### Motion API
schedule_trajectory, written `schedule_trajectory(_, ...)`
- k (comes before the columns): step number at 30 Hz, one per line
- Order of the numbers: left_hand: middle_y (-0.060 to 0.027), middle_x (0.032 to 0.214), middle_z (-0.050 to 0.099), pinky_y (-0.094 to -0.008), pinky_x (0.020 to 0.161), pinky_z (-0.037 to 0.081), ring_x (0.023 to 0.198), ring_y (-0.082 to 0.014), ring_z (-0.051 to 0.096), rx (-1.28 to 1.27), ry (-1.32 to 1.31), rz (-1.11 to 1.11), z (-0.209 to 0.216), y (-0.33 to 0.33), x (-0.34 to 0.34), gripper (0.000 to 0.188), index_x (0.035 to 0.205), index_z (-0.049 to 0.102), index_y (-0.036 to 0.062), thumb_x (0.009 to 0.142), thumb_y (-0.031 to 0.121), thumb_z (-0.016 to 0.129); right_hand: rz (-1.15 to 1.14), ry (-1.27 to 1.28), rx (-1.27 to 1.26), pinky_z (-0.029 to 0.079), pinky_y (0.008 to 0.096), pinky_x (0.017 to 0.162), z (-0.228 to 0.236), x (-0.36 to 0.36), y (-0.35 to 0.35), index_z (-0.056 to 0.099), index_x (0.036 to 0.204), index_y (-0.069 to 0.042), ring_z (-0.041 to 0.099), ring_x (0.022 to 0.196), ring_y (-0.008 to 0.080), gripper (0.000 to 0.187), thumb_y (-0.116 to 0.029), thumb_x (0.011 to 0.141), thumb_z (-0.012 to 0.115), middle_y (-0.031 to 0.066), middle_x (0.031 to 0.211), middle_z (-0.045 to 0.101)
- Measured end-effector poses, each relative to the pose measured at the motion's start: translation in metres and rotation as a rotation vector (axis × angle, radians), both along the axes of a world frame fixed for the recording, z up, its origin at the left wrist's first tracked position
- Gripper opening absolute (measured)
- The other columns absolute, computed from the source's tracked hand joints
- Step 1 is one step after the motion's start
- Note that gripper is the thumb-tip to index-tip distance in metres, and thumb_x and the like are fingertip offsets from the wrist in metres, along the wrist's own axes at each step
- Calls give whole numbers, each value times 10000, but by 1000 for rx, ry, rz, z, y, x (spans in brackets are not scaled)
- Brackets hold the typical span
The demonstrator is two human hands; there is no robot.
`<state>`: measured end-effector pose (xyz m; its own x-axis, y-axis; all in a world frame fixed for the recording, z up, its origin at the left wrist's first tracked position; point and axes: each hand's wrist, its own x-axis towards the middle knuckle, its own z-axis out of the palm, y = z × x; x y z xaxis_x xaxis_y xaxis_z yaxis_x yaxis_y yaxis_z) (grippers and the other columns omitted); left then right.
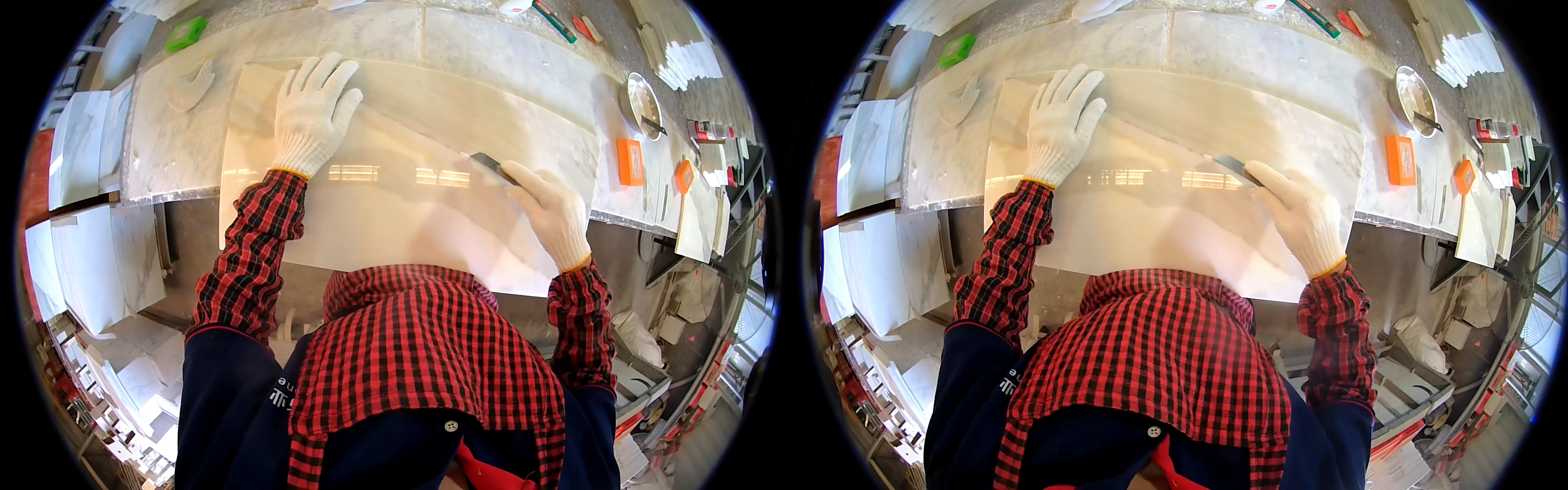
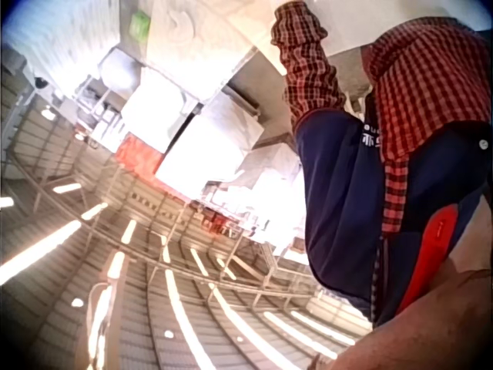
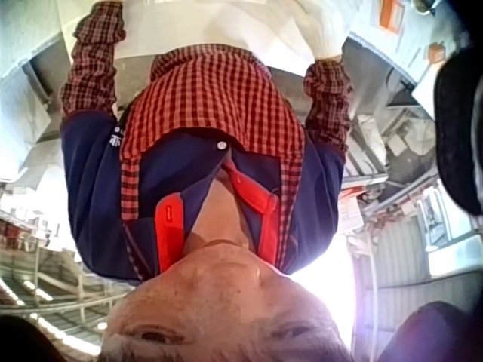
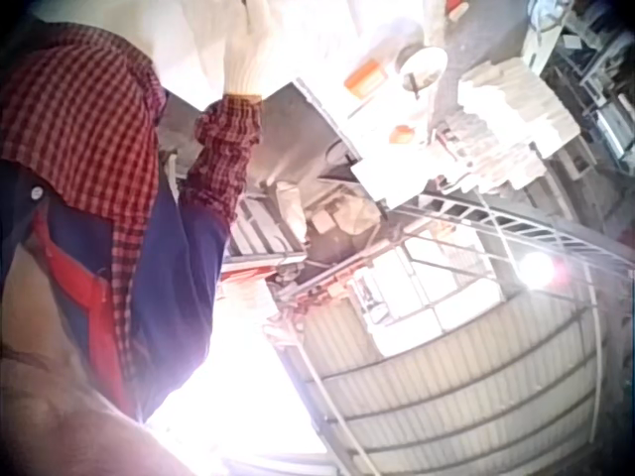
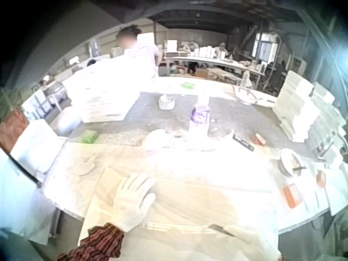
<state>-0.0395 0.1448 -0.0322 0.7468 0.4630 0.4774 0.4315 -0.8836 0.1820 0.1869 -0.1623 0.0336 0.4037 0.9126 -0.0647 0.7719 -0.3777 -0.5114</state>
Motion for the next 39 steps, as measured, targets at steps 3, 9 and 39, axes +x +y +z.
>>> schedule_trajectory(3,-118,1408,627,-484,1123,403,1312,-368,547,33,-5,9,-1,0,0,402,1347,651,133,985,307,660,37,-48,79,522,400,678,-4,-3,8,719,1260,-226,685,805,303,315,-255,949,680,105,905,693)
schedule_trajectory(9,-126,1399,632,-484,1129,399,1312,-369,548,-17,-11,-3,4,-2,2,393,1338,659,126,984,295,663,145,-285,-81,503,429,624,-10,-15,11,678,1262,-232,656,739,312,321,-244,941,681,96,819,637)
schedule_trajectory(39,-90,1373,622,-484,1085,409,1279,-334,540,44,-49,71,1,-3,0,373,1286,660,125,952,289,680,136,-168,62,516,383,634,-12,4,17,722,1246,-271,666,746,270,314,-279,933,707,61,874,674)
